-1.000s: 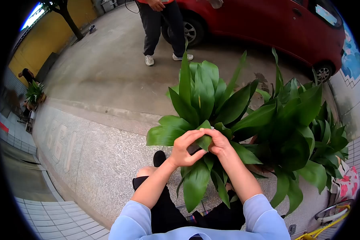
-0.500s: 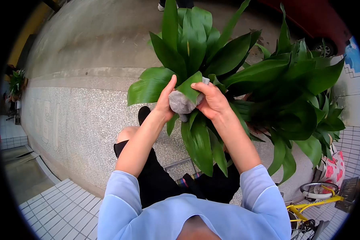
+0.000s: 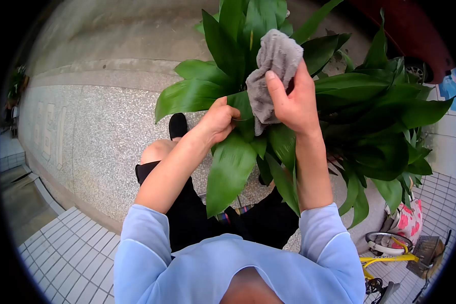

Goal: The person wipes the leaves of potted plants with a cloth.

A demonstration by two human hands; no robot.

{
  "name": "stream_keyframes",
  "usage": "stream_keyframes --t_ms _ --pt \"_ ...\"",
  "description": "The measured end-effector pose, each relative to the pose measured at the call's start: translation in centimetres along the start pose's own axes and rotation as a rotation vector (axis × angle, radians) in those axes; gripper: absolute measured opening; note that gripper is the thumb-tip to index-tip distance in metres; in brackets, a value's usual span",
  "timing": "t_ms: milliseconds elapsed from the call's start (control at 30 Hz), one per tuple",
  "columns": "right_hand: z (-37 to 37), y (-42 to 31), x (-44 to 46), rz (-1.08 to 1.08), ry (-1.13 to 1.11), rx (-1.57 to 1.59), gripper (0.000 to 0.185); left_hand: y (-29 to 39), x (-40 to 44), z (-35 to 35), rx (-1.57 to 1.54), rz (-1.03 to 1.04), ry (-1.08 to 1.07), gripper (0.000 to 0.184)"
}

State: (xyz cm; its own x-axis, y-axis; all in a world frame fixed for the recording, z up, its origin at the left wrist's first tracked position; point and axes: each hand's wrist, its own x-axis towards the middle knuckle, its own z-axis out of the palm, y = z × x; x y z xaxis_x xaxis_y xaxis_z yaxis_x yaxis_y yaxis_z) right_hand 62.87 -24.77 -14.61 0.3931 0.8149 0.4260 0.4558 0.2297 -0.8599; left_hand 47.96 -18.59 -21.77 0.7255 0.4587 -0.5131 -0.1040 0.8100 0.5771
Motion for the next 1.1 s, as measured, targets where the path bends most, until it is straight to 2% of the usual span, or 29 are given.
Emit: stream_keyframes --t_ms 33,100,133,233,300,367,433,567,600,633,667,700,733,867,900,933,1000,1067,1100 --pt "1.2 1.4 -0.5 0.023 -0.098 -0.004 0.039 0.0 0.1 -0.3 0.038 -0.002 -0.017 0.046" --pt "2.2 3.6 -2.1 0.276 -0.591 -0.241 0.041 -0.1 0.5 -1.8 0.116 -0.001 -0.052 0.046" --pt "3.8 5.9 -3.5 0.224 -0.559 -0.288 0.041 -0.4 0.5 -2.4 0.155 -0.061 -0.021 0.046" --pt "3.9 7.7 -3.3 0.318 -0.524 -0.564 0.04 -0.2 -1.2 -2.0 0.051 -0.124 -0.132 0.048" --pt "3.7 10.9 -3.3 0.47 -0.57 -0.654 0.037 -0.8 -1.3 -2.2 0.048 -0.122 -0.097 0.047" --pt "3.9 12.4 -3.4 0.665 -0.654 -0.391 0.034 -0.6 -1.5 -2.0 0.036 -0.096 -0.055 0.041" --pt "4.8 11.5 -4.3 0.375 -0.519 -0.209 0.031 0.9 -1.8 -2.0 -0.102 -0.187 -0.008 0.035" --pt "3.9 8.2 -4.3 0.309 -0.395 -0.404 0.021 2.0 -1.2 -3.3 -0.254 -0.227 -0.068 0.033" --pt "4.1 8.6 -4.5 0.183 -0.34 -0.397 0.016 1.5 -0.9 -3.2 -0.28 -0.222 -0.096 0.035" --pt "4.3 8.0 -4.3 0.08 -0.282 -0.353 0.016 1.5 -0.8 -2.8 -0.292 -0.189 -0.103 0.039" --pt "4.5 5.9 -3.6 0.028 -0.294 -0.308 0.014 1.9 -1.5 -1.6 -0.276 -0.157 0.011 0.043" --pt "4.8 4.7 -3.3 -0.062 -0.32 -0.291 0.014 0.3 -0.1 -2.9 -0.325 -0.045 -0.032 0.046" --pt "5.3 3.3 -2.9 0.008 -0.397 -0.217 0.016 1.2 -0.7 -2.5 -0.352 -0.066 -0.008 0.052" --pt "6.6 -1.2 -3.0 -0.066 -0.451 -0.111 0.02 1.4 -1.2 -2.8 -0.384 -0.078 -0.031 0.07" --pt "6.5 -2.0 -3.0 -0.013 -0.48 -0.05 0.022 2.1 -2.1 -2.8 -0.371 -0.078 -0.132 0.072" --pt "6.2 -2.1 -2.9 0.028 -0.521 0.009 0.022 2.5 -2.6 -2.4 -0.312 -0.134 0.025 0.074" --pt "5.8 -1.1 -3.1 0.117 -0.556 0.154 0.024 2.9 -3.0 -1.8 -0.3 -0.195 0.147 0.082" --pt "5.8 -0.1 -3.8 0.202 -0.531 0.323 0.025 2.0 -2.2 -2.5 -0.38 -0.208 0.067 0.094" --pt "5.5 -0.2 -4.0 0.275 -0.555 0.395 0.026 1.3 -1.3 -3.1 -0.299 -0.119 0.069 0.083"
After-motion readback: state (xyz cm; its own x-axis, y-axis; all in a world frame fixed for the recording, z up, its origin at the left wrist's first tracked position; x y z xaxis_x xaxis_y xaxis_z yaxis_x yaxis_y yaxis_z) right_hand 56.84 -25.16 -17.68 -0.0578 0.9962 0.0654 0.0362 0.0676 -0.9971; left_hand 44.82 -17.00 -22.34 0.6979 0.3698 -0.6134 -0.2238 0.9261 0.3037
